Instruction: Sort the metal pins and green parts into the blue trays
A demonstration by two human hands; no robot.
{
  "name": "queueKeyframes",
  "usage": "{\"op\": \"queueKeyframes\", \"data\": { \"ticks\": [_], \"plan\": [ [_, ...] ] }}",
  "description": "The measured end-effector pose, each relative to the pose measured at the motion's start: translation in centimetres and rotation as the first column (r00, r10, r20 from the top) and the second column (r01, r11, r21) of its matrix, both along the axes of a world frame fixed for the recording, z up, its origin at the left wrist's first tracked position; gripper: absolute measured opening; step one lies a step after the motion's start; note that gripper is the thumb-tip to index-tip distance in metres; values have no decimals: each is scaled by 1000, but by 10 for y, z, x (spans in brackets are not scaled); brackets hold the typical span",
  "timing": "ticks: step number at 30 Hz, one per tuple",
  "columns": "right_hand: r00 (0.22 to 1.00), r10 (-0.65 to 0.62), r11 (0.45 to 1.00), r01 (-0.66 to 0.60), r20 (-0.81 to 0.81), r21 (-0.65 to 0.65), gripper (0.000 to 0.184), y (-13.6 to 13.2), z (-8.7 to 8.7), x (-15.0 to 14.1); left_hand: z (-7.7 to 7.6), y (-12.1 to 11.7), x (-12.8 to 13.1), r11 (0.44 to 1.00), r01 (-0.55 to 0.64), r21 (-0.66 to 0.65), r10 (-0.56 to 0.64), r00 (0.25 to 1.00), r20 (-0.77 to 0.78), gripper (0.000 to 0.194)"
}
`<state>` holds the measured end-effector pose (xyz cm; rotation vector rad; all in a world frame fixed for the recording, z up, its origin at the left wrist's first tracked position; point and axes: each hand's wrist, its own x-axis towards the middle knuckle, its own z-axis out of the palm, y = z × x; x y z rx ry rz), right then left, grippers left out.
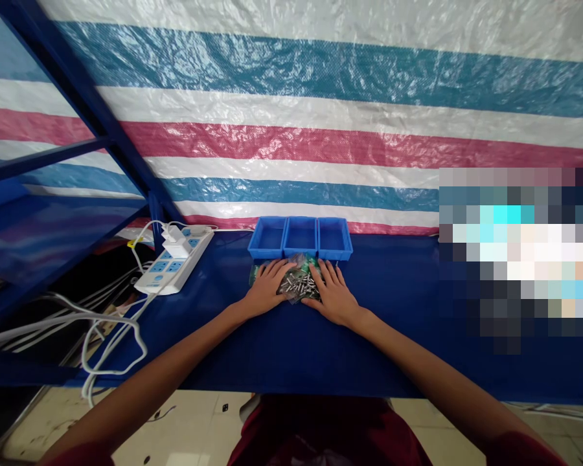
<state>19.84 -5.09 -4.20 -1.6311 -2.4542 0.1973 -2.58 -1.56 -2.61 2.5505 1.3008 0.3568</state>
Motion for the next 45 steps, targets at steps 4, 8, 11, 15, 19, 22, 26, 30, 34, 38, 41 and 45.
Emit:
{"op": "queueKeyframes", "data": {
  "ticks": [4, 8, 11, 15, 19, 22, 26, 30, 34, 38, 41, 45],
  "plan": [
    [1000, 2, 1000, -2, -10, -5, 88, 0, 0, 0, -3, 0, 2, 1000, -11, 8, 11, 1000, 1, 76],
    [1000, -2, 1000, 2, -1, -10, 88, 0, 1, -1, -6, 0, 3, 999, -20, 25, 20, 1000, 7, 74],
    [1000, -3, 1000, 3, -3, -7, 87, 0, 1, -1, -5, -1, 3, 1000, -21, 16, 21, 1000, 13, 74],
    [1000, -1, 1000, 1, -12, 9, 86, 0, -2, 0, 3, -3, 2, 1000, -9, -9, 9, 1000, 7, 76],
    [1000, -3, 1000, 3, -15, 10, 86, 0, -3, 1, 9, -6, -1, 999, 23, -37, -24, 1000, -10, 86],
    [1000, -6, 1000, 6, -10, 4, 86, 0, -2, 1, 8, -5, -5, 998, 48, -48, -49, 999, -13, 96],
    [1000, -9, 1000, 9, -6, 0, 87, -1, 0, 1, 6, -2, -8, 994, 88, -62, -90, 996, -24, 107],
    [1000, -5, 1000, 5, -7, -2, 87, -1, 1, 1, 6, -1, -9, 993, 93, -71, -95, 995, -32, 103],
    [1000, -2, 1000, 2, 2, -4, 87, -1, 0, 2, 6, -2, -8, 995, 75, -60, -77, 996, -37, 94],
    [1000, -2, 1000, 2, 24, 9, 87, -1, 1, 1, 4, -1, -8, 996, 78, -46, -81, 996, -47, 92],
    [999, 8, 1000, -9, 43, 13, 89, -2, 3, 1, 2, -1, -8, 997, 75, -28, -76, 996, -54, 90],
    [998, 18, 1000, -18, 63, -2, 90, -3, 7, 1, 2, -2, -7, 998, 67, -16, -68, 996, -65, 87]
  ]
}}
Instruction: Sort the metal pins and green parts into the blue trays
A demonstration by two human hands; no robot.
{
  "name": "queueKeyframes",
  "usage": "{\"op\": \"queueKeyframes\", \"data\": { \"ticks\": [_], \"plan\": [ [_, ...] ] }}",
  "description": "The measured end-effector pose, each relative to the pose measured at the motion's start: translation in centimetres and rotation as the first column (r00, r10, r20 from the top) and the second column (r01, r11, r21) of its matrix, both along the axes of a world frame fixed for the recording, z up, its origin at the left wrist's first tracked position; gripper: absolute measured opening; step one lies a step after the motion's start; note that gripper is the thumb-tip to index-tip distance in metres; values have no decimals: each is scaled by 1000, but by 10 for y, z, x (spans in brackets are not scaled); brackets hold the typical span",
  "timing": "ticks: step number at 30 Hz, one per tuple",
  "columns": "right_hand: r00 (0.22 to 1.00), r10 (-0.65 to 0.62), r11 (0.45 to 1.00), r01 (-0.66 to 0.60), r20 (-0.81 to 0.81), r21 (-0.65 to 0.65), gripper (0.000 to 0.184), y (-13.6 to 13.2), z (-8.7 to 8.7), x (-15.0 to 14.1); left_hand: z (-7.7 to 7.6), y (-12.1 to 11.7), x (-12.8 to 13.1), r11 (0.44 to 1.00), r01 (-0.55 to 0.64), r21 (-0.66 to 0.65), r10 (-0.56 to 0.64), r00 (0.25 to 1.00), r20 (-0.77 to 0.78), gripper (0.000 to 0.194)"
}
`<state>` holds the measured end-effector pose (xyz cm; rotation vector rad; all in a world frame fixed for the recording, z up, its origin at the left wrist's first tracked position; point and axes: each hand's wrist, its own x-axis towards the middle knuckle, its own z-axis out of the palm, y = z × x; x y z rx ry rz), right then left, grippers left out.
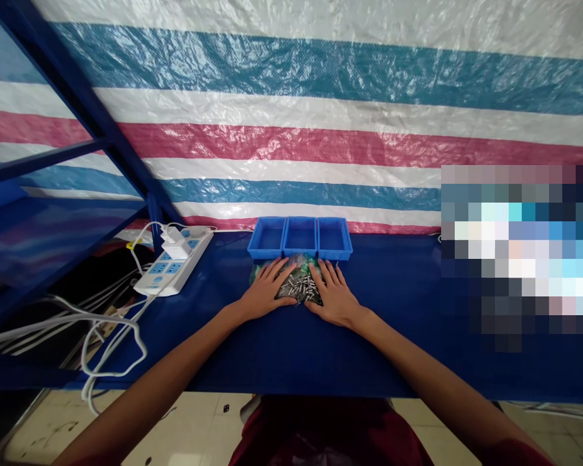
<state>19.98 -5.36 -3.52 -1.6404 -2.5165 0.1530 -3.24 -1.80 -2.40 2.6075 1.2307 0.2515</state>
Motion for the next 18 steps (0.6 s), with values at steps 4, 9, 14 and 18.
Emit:
{"op": "queueKeyframes", "data": {
  "ticks": [4, 9, 14, 18],
  "plan": [
    [999, 24, 1000, -25, -24, -15, 87, -1, 2, 1, -3, 0, 1, 1000, -12, 24, 12, 1000, 8, 81],
    [998, 26, 999, -27, -49, -20, 79, 0, 0, 2, -7, 1, 0, 999, -11, 34, 10, 1000, 24, 80],
    [998, 13, 1000, -14, -64, -19, 78, 0, 0, 0, -8, 2, 0, 999, -9, 39, 8, 1000, 28, 79],
    [997, 1, 1000, -2, -71, -9, 78, 0, 0, -1, -10, 3, 0, 998, -2, 56, 0, 999, 44, 78]
  ]
}}
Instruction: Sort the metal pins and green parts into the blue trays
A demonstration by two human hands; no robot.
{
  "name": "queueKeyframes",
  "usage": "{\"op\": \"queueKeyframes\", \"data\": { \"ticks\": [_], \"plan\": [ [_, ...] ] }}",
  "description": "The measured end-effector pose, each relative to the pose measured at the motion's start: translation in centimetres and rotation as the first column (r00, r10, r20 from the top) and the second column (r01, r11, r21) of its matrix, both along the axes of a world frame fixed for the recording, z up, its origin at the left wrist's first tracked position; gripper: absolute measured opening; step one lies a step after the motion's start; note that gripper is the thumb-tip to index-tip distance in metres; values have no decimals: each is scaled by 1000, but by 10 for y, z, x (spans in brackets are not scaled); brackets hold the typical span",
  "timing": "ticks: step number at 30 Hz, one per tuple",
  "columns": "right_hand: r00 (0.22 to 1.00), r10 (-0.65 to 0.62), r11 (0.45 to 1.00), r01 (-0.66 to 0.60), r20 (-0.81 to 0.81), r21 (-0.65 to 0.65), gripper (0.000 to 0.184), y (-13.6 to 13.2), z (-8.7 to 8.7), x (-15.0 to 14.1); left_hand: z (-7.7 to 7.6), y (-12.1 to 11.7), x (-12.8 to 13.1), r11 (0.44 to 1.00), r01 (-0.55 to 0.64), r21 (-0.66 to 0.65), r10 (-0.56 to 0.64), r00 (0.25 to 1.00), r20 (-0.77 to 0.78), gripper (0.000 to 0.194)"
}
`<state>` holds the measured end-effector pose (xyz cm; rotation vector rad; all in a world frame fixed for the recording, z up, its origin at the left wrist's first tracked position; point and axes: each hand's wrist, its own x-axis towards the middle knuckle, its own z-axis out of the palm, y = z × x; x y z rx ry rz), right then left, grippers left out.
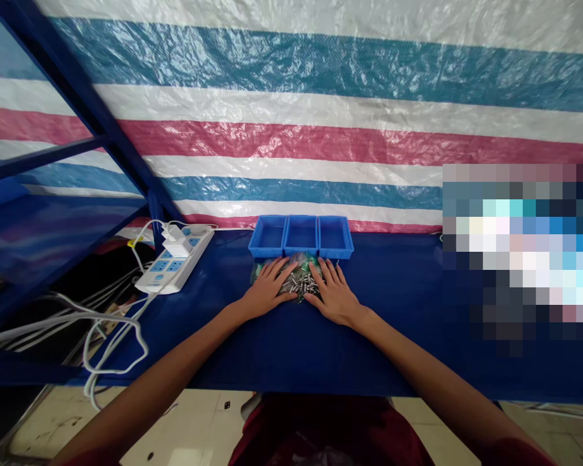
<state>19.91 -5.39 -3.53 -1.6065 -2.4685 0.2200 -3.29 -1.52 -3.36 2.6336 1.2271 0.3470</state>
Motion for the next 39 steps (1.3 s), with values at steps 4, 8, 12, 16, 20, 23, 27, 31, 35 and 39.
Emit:
{"op": "queueKeyframes", "data": {
  "ticks": [4, 8, 12, 16, 20, 23, 27, 31, 35, 39],
  "plan": [
    [1000, -12, 1000, 12, -3, 6, 77, 1, -3, -1, -4, 0, 0, 1000, 1, 16, -2, 1000, 24, 74],
    [1000, -20, 1000, 20, -15, 16, 75, 3, -8, -2, -8, -1, 3, 999, -11, 30, 10, 999, 42, 72],
    [999, -30, 1000, 30, -28, 2, 76, 5, -10, -3, -9, -1, 5, 999, -21, 34, 19, 998, 57, 70],
    [999, -30, 1000, 30, -45, 6, 76, 4, -7, -3, -6, 0, 4, 999, -12, 38, 9, 998, 67, 70],
    [997, -19, 999, 22, -74, 28, 79, 2, -6, -1, -1, -1, 2, 999, -11, 38, 9, 999, 52, 73],
    [996, -20, 998, 25, -90, 56, 81, 2, -7, 1, 1, -4, 1, 999, -25, 48, 23, 999, 48, 73],
    [995, 0, 995, 10, -100, 96, 82, 1, -8, 2, 4, -7, 1, 994, -46, 103, 42, 998, 42, 73],
    [995, 18, 994, -7, -98, 112, 83, 0, -6, 3, 6, -9, -2, 988, -51, 147, 49, 999, 21, 72],
    [995, 17, 995, -7, -98, 101, 83, -1, -4, 4, 7, -10, -4, 988, -23, 154, 23, 1000, 3, 71],
    [993, 43, 992, -30, -110, 120, 83, -2, -3, 5, 8, -10, -6, 987, 9, 160, -10, 1000, 5, 73]
  ]
}}
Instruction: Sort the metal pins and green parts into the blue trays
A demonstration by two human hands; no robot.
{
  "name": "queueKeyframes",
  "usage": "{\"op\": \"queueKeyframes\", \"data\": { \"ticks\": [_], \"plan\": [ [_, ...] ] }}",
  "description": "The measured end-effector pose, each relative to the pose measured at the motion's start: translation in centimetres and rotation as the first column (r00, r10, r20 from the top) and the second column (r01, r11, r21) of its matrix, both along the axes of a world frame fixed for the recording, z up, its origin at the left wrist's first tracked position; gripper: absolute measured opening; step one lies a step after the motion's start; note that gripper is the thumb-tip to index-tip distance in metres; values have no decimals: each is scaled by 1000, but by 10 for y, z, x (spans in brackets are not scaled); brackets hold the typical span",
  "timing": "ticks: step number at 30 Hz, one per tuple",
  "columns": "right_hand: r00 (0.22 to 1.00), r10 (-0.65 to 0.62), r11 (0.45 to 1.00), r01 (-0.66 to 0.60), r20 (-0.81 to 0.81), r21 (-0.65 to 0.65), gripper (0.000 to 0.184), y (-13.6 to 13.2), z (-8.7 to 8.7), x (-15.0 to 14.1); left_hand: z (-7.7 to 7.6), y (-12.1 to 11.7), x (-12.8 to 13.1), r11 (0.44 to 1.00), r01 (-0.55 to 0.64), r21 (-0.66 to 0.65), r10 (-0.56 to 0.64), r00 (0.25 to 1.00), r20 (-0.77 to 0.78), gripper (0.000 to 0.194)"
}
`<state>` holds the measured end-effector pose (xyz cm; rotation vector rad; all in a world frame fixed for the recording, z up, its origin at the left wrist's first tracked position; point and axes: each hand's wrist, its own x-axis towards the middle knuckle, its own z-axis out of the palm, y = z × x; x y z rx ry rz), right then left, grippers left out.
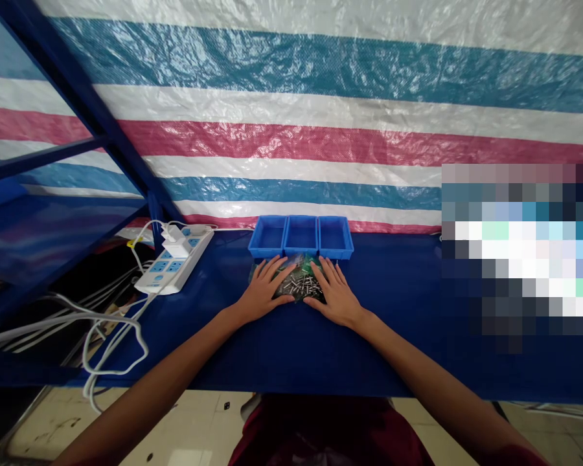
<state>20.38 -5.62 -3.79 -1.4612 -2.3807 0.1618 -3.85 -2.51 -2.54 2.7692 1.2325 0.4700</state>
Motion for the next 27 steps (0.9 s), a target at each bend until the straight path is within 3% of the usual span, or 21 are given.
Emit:
{"op": "queueKeyframes", "data": {
  "ticks": [7, 13, 18, 23, 27],
  "plan": [
    [999, 33, 999, -32, -33, 22, 78, -2, 6, 1, 2, -1, 0, 1000, 5, 19, -6, 1000, 31, 76],
    [993, 26, 992, -13, -111, 122, 60, -4, 11, 3, 1, -1, 0, 999, 10, 51, -15, 995, 96, 69],
    [978, -31, 979, 72, -208, 190, 41, 4, 30, 0, 18, 4, 12, 995, -50, 85, 33, 980, 198, 56],
    [974, -140, 984, 157, -180, 86, 21, 26, 65, -12, 48, 13, 36, 990, -100, 98, 62, 940, 334, 43],
    [982, -135, 991, 133, -133, -21, 11, 37, 74, -14, 49, 19, 44, 983, -134, 127, 77, 921, 382, 35]
  ]
}}
